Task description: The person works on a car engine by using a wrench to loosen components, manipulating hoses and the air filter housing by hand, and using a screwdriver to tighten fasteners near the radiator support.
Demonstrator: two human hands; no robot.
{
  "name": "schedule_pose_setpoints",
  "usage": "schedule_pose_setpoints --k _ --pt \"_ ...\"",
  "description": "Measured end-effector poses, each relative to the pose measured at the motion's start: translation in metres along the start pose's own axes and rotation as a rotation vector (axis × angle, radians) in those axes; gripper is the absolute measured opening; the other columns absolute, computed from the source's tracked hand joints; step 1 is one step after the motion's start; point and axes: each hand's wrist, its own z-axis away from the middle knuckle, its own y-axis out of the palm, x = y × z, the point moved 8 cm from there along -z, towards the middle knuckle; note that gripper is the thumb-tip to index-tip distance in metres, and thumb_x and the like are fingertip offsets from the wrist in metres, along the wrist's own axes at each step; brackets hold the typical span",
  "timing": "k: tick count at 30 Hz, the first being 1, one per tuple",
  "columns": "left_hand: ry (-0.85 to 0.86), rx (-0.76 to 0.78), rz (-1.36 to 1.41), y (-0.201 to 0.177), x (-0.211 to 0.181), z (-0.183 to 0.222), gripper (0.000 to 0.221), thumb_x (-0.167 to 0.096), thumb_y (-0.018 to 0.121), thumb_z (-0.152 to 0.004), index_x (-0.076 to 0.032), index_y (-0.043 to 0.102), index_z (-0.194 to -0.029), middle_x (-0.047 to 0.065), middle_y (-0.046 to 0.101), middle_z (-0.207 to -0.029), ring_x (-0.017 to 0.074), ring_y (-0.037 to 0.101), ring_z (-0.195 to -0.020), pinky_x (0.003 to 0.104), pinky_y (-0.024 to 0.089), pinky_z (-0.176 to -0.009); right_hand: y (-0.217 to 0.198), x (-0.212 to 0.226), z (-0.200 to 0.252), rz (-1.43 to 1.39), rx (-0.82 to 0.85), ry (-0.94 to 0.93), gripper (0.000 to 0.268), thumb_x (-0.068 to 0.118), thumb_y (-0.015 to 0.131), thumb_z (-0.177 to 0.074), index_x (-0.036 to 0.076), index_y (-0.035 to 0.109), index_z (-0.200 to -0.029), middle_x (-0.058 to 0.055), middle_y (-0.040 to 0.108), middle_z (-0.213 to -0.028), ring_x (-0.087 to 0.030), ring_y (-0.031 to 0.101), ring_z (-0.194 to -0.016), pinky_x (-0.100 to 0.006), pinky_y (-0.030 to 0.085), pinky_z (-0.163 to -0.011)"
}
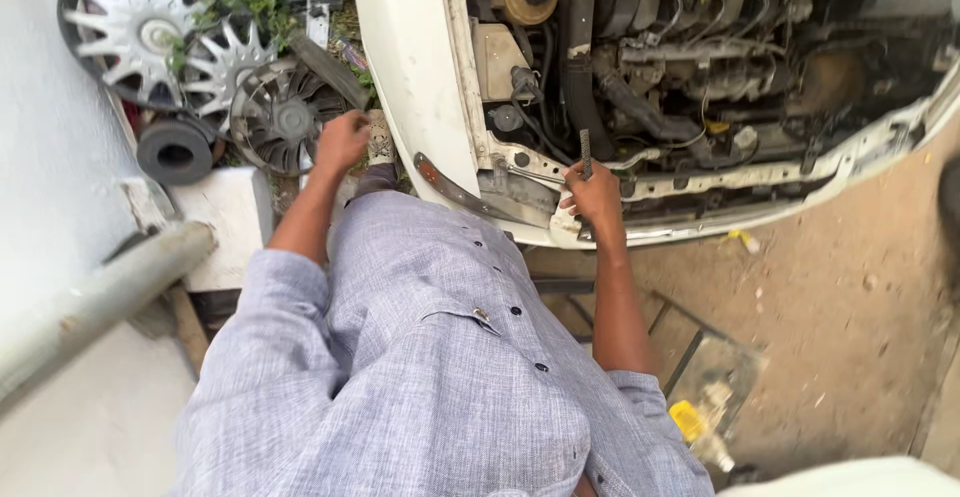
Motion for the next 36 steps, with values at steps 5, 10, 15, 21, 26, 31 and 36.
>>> schedule_pose_setpoints --k 5,10,15,21,26,31,36 --pt "0.323 0.054 -0.198 0.018 -0.099 -0.041 0.047 -0.016 0.07 -0.088 -0.007 0.064 -0.133 0.022 0.054 -0.142 0.0401 0.05 -0.135 0.047 0.044 -0.111 0.029 0.009 0.013 0.095 0.018 0.055 0.021 0.025 0.069 -0.095 0.004 0.073 -0.096 -0.011 0.075 -0.071 -0.023 0.069 -0.052 -0.037 0.054 -0.051" --pt "0.492 -0.026 -0.449 0.034 -0.179 -0.083 0.083 -0.004 0.067 -0.076 -0.009 0.042 -0.155 0.029 0.023 -0.162 0.0474 0.027 -0.148 0.06 0.04 -0.107 0.046 0.032 0.035 0.302 -0.1 -0.116 0.018 0.023 0.074 -0.094 0.006 0.078 -0.093 -0.012 0.077 -0.07 -0.02 0.071 -0.066 -0.037 0.053 -0.065" --pt "0.504 -0.065 -0.574 0.049 -0.186 -0.106 0.083 -0.001 0.066 -0.085 -0.015 0.037 -0.162 0.03 0.016 -0.166 0.0463 0.024 -0.151 0.063 0.04 -0.107 0.009 0.06 0.06 0.166 -0.129 -0.041 0.018 0.021 0.069 -0.093 0.01 0.079 -0.102 -0.006 0.077 -0.072 -0.012 0.064 -0.055 -0.032 0.048 -0.053" --pt "0.549 -0.082 -0.645 0.062 -0.175 -0.111 0.077 0.001 0.067 -0.09 -0.012 0.042 -0.161 0.033 0.022 -0.164 0.049 0.032 -0.148 0.059 0.048 -0.101 -0.02 0.099 0.036 -0.079 -0.208 -0.164 0.028 0.029 0.073 -0.104 0.002 0.08 -0.103 -0.007 0.07 -0.074 -0.007 0.049 -0.052 -0.028 0.036 -0.05" --pt "0.554 -0.146 -0.68 0.06 -0.187 -0.115 0.075 0.006 0.067 -0.086 -0.009 0.048 -0.157 0.037 0.026 -0.159 0.0543 0.04 -0.141 0.046 0.061 -0.077 0.016 0.132 -0.052 -0.254 -0.273 -0.304 0.025 0.024 0.07 -0.099 0.004 0.078 -0.113 -0.004 0.079 -0.082 -0.005 0.053 -0.048 -0.025 0.041 -0.045" --pt "0.514 -0.144 -0.657 0.058 -0.188 -0.114 0.082 0.018 0.063 -0.081 -0.009 0.047 -0.157 0.037 0.024 -0.159 0.055 0.039 -0.142 0.036 0.062 -0.062 0.052 0.151 -0.115 -0.278 -0.292 -0.353 0.023 0.021 0.069 -0.099 0.001 0.079 -0.106 -0.006 0.08 -0.08 -0.006 0.06 -0.052 -0.027 0.047 -0.048" --pt "0.487 -0.115 -0.656 0.059 -0.188 -0.115 0.085 0.02 0.061 -0.08 -0.009 0.045 -0.158 0.036 0.023 -0.16 0.0541 0.037 -0.143 0.035 0.063 -0.062 0.07 0.163 -0.14 -0.163 -0.28 -0.369 0.022 0.021 0.067 -0.097 0.003 0.079 -0.101 -0.006 0.079 -0.078 -0.01 0.068 -0.061 -0.032 0.053 -0.058"
